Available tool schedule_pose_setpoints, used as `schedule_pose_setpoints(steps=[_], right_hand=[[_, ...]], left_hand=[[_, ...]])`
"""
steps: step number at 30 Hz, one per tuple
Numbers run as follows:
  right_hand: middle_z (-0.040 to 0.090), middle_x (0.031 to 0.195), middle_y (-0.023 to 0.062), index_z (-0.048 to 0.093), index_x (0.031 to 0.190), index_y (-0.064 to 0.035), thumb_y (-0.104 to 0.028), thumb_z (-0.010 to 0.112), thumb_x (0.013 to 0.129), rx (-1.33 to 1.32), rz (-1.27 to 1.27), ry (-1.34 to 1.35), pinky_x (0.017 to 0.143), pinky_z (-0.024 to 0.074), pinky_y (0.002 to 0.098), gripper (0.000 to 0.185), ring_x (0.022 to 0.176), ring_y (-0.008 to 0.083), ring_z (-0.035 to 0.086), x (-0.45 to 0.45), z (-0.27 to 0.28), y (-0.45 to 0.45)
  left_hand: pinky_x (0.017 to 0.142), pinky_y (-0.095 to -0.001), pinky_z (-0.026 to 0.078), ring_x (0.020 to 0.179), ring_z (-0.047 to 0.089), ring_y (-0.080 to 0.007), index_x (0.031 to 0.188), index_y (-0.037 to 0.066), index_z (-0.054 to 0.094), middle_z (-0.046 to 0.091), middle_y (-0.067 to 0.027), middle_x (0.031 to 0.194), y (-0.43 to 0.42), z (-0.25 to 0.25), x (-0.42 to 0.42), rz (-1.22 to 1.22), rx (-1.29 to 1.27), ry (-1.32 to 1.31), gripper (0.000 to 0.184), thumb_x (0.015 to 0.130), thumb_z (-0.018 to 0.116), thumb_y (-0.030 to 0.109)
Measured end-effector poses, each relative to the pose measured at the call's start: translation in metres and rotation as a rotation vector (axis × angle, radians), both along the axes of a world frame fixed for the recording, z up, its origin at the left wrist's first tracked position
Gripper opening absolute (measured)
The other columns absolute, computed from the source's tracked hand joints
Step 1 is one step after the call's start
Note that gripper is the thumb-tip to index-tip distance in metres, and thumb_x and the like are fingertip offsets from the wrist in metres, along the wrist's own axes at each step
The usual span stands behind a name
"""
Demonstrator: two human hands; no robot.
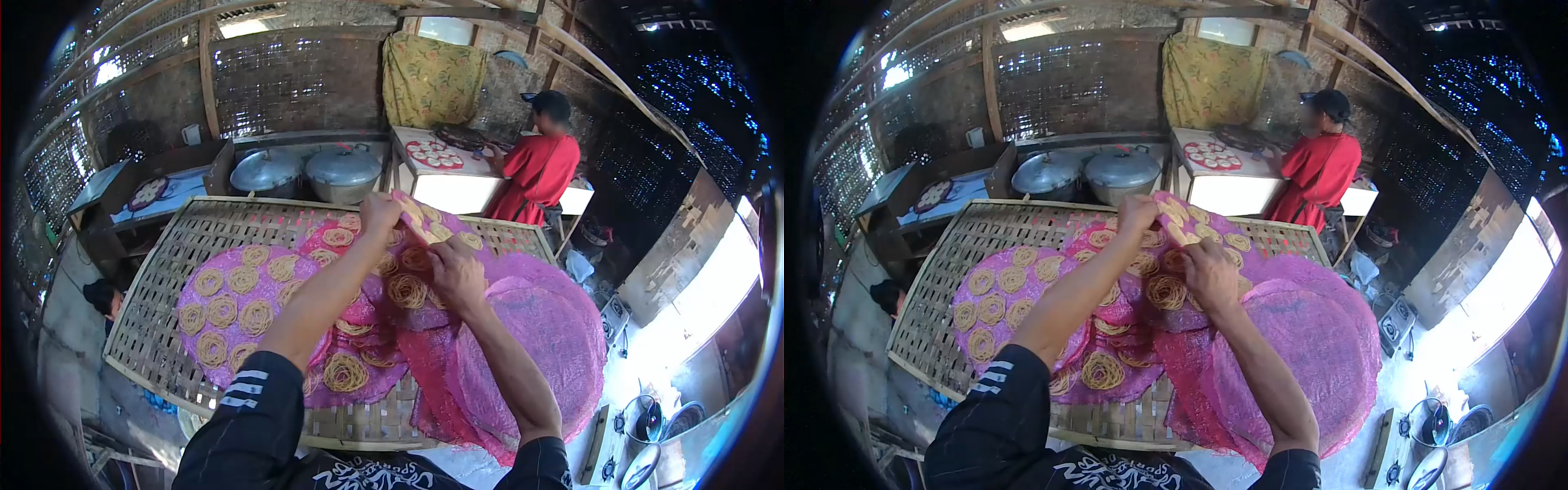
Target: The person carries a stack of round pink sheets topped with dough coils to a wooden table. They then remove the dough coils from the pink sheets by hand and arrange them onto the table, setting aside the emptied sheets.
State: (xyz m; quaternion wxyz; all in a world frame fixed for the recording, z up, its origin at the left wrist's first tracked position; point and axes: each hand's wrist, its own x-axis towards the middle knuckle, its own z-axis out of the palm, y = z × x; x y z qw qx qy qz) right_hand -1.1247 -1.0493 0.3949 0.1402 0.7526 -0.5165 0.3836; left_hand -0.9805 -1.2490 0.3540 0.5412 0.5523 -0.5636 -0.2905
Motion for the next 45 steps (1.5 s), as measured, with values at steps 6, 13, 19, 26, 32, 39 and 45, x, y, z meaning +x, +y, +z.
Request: schedule_pose_setpoints(steps=[6,13,19,26,32,39,45], right_hand=[[0.06,0.088,0.0115,0.068,0.097,-0.0079,-0.029,0.068,0.085,0.16,0.179,0.251,0.075,0.0485,0.0429,0.025,0.086,0.0305,0.06,0.03,-0.043,0.025],[0.059,0.096,0.0104,0.065,0.1,-0.0064,-0.029,0.068,0.079,0.134,0.1,0.52,0.086,0.043,0.0424,0.031,0.096,0.0289,0.057,0.035,-0.045,0.053],[0.06,0.09,0.0114,0.065,0.092,-0.0057,-0.014,0.063,0.077,0.088,0.08,0.356,0.082,0.0455,0.0435,0.017,0.089,0.0301,0.06,0.022,-0.048,0.037],[0.061,0.091,0.0129,0.065,0.093,-0.0056,-0.009,0.062,0.077,-0.03,-0.004,0.113,0.082,0.0461,0.0446,0.016,0.089,0.0329,0.058,0.006,-0.019,0.015],[0.062,0.095,0.0095,0.065,0.1,-0.0074,-0.013,0.071,0.077,-0.161,-0.037,0.147,0.079,0.0474,0.0456,0.024,0.091,0.0335,0.058,0.032,-0.031,0.051],[0.056,0.129,0.0131,0.04,0.142,-0.0059,-0.062,0.047,0.095,0.949,0.338,-1.799,0.09,0.0524,0.0506,0.073,0.113,0.0308,0.058,0.039,-0.063,0.06],[0.051,0.14,0.0142,0.038,0.145,-0.0072,-0.061,0.036,0.098,0.479,0.427,-2.059,0.102,0.0456,0.0538,0.072,0.125,0.0359,0.052,-0.021,-0.072,0.006]], left_hand=[[0.08,-0.0465,0.052,0.092,0.068,-0.0338,0.109,0.006,0.068,0.071,-0.016,0.093,0.05,-0.052,0.091,-0.097,-0.056,-0.456,0.04,0.076,0.071,0.028],[0.075,-0.0464,0.053,0.085,0.068,-0.0343,0.106,0.007,0.067,0.071,-0.0131,0.087,0.146,-0.015,0.119,-0.21,-0.182,-0.654,0.032,0.08,0.072,0.025],[0.07,-0.0436,0.053,0.076,0.068,-0.0313,0.087,0.003,0.069,0.071,-0.0123,0.079,0.16,-0.018,0.117,-0.156,-0.12,-0.526,0.033,0.084,0.069,0.036],[0.042,-0.0293,0.048,0.051,0.064,-0.0195,0.087,-0.003,0.066,0.069,-0.0135,0.071,0.146,0.004,0.086,-0.354,0.582,0.141,0.053,0.091,0.062,0.049],[0.048,-0.0321,0.054,0.062,0.065,-0.018,0.086,-0.002,0.068,0.068,-0.0102,0.075,0.077,-0.048,0.041,-0.205,0.28,0.191,0.024,0.083,0.071,0.021],[0.046,-0.0381,0.059,0.066,0.068,-0.0249,0.098,-0.003,0.065,0.068,-0.012,0.084,0.095,-0.012,0.028,-0.264,0.345,0.559,0.017,0.084,0.066,0.007],[0.046,-0.0375,0.059,0.071,0.067,-0.0251,0.098,-0.001,0.065,0.067,-0.0104,0.085,0.118,-0.014,0.045,-0.239,0.344,0.532,0.016,0.085,0.066,0.01]])
